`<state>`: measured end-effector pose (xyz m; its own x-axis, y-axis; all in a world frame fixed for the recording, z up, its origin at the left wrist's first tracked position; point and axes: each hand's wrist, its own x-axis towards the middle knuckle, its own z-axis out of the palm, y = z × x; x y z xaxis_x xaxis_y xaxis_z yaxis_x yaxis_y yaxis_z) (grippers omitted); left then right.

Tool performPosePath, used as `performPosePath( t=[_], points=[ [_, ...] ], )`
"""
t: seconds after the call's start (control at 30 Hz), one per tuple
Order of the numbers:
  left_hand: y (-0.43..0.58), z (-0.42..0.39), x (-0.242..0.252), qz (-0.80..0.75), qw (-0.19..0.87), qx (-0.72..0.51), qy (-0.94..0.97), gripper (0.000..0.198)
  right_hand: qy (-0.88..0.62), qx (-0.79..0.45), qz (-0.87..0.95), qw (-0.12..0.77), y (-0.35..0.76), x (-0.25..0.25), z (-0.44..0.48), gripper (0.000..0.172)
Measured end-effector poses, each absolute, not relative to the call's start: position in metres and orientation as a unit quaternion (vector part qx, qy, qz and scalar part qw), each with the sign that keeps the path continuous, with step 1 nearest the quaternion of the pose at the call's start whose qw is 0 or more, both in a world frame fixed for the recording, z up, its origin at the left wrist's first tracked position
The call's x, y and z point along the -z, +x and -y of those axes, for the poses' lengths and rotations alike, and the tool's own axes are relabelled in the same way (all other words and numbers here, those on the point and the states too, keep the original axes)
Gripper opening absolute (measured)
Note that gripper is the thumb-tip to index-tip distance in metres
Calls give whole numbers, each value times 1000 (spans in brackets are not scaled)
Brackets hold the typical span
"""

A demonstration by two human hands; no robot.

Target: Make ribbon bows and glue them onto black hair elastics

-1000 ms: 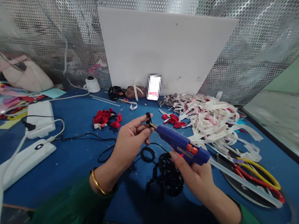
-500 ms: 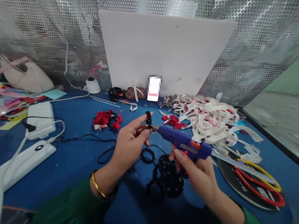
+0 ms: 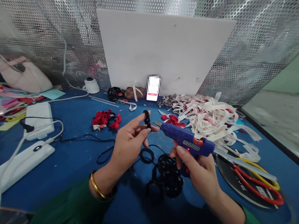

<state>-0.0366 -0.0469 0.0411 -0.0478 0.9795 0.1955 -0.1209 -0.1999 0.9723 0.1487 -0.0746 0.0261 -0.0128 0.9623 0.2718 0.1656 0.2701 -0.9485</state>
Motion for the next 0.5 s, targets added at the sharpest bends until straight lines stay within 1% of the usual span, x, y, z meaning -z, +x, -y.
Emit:
performPosePath(
  t=[0.3,0.5],
  points=[
    [-37,47,-39,-439,461,-585,502,55,-447,-290,659,531,148,-26,76,23],
    [-37,46,-40,-454,454,-577,504,55,-443,-292,647,548,145,-22,79,18]
  ],
)
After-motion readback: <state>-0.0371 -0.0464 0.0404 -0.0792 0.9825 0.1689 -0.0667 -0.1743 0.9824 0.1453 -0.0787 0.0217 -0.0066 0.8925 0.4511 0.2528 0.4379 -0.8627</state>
